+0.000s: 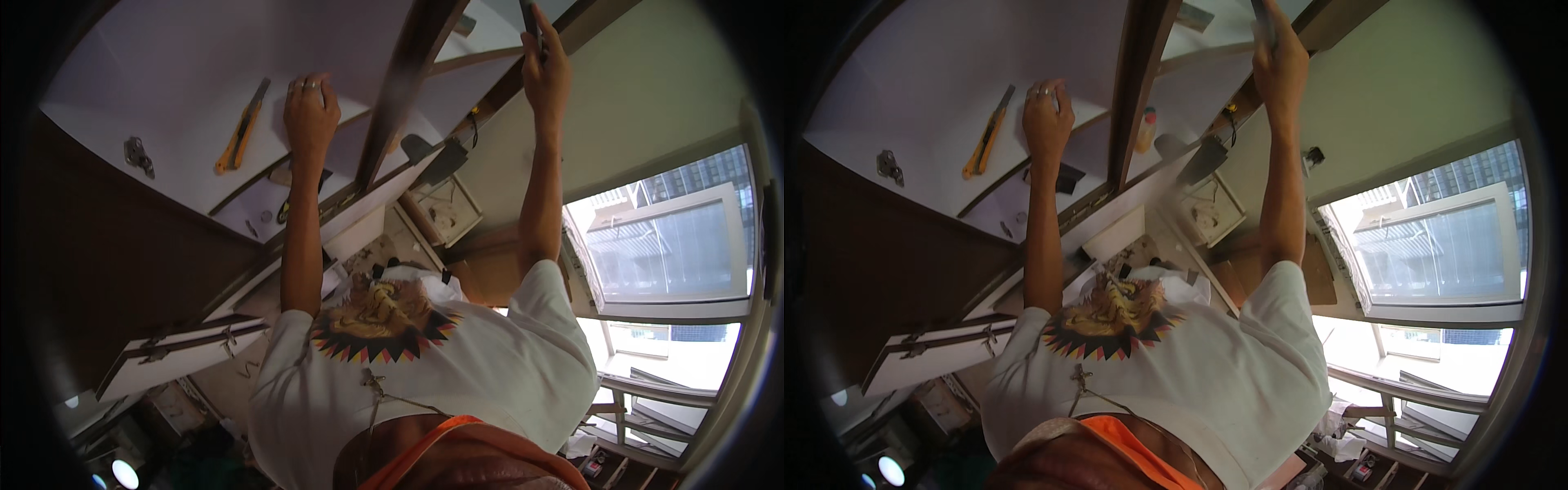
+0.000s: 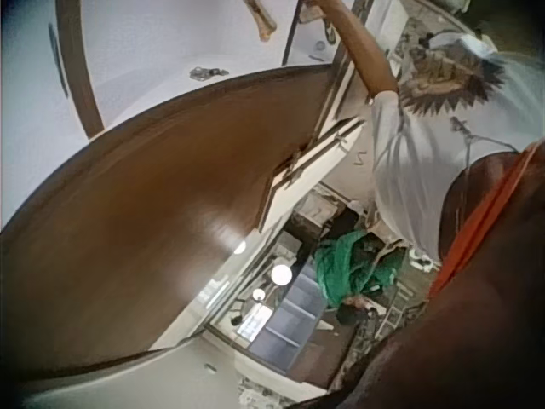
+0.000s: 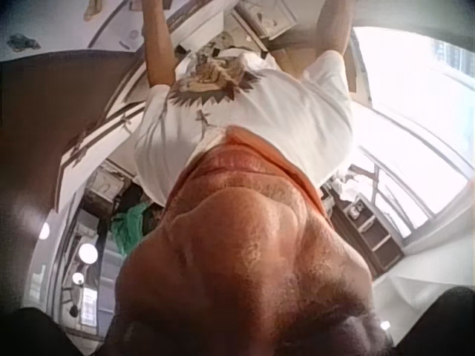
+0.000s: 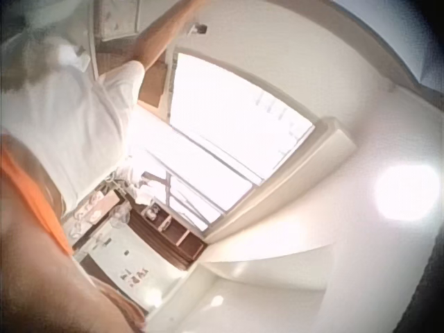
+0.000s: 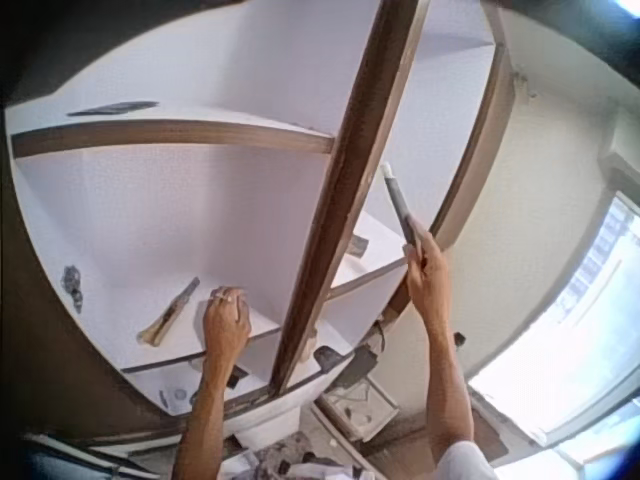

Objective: The person assembles a wooden cabinet by using a utility knife to trim edges, a chisel to clean joints, and a sanding block to smooth surfaces. They also wipe the cabinet with a cloth and handle a small black component near the top shelf.

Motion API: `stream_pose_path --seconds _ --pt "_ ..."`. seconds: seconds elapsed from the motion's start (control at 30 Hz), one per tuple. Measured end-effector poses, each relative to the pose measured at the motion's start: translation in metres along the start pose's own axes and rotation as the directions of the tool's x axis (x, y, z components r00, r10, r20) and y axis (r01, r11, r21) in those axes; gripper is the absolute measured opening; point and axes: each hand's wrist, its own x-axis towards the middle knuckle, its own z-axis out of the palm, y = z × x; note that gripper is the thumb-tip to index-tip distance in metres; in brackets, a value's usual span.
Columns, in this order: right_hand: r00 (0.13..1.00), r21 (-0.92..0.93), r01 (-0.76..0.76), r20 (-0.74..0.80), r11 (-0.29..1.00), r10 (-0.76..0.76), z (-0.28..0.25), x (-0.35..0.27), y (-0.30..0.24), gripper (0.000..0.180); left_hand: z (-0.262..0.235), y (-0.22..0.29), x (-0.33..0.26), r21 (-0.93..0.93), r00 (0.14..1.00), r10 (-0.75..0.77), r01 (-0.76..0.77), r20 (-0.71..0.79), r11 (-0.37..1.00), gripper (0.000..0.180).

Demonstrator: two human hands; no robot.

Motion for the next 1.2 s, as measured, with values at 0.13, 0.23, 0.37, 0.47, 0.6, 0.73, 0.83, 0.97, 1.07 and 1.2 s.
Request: stream_pose_path --seconds 0.13,0.23,0.37,0.47,0.6,0.73,0.83,0.97,1.07,1.2 --pt "0.976 -0.109 -0.009 0.216 0.994 0.032 0.009 0.018 0.032 0.044 0.003 -0.002 0.0 -0.002 0.993 0.112 -0.112 -0.027 0.994 0.016" --pt "0.958 -0.08 0.072 0.284 0.994 -0.047 0.022 0.032 0.043 0.045 -0.004 0.005 -0.004 -0.034 0.982 0.174 -0.177 -0.074 0.984 0.016" --pt "0.934 -0.114 0.208 0.32 0.972 -0.162 0.043 0.058 0.068 0.043 -0.009 0.04 -0.051 -0.07 0.949 0.309 -0.313 -0.063 0.947 0.03" --pt "0.894 -0.058 0.219 0.412 0.974 -0.176 0.051 0.079 0.081 0.044 0.004 0.065 -0.125 -0.165 0.948 0.215 -0.179 0.235 0.97 0.031" --pt "0.799 -0.029 0.317 0.547 0.948 -0.25 0.06 0.089 0.077 0.043 0.027 0.065 -0.231 -0.092 0.889 -0.067 0.121 0.452 0.988 0.02" --pt "0.729 0.055 0.434 0.565 0.899 -0.386 0.076 0.104 0.092 0.038 0.016 0.076 -0.282 0.096 0.716 -0.391 0.416 0.578 0.904 0.023" --pt "0.722 0.161 0.414 0.542 0.896 -0.431 0.081 0.105 0.098 0.028 0.014 0.075 -0.309 0.197 0.718 -0.496 0.463 0.488 0.864 0.024" --pt "0.725 0.144 0.652 0.166 0.744 -0.668 0.129 0.112 0.145 0.034 0.022 0.093 -0.303 0.181 0.782 -0.509 0.477 0.359 0.86 0.025" --pt "0.768 0.25 0.599 0.089 0.76 -0.635 0.121 0.112 0.136 0.028 0.023 0.125 -0.236 0.191 0.904 -0.391 0.359 0.171 0.914 0.025" --pt "0.793 0.339 0.544 0.094 0.768 -0.603 0.108 0.103 0.136 0.024 0.033 0.182 -0.102 -0.027 0.956 -0.278 0.276 -0.094 0.961 0.047"
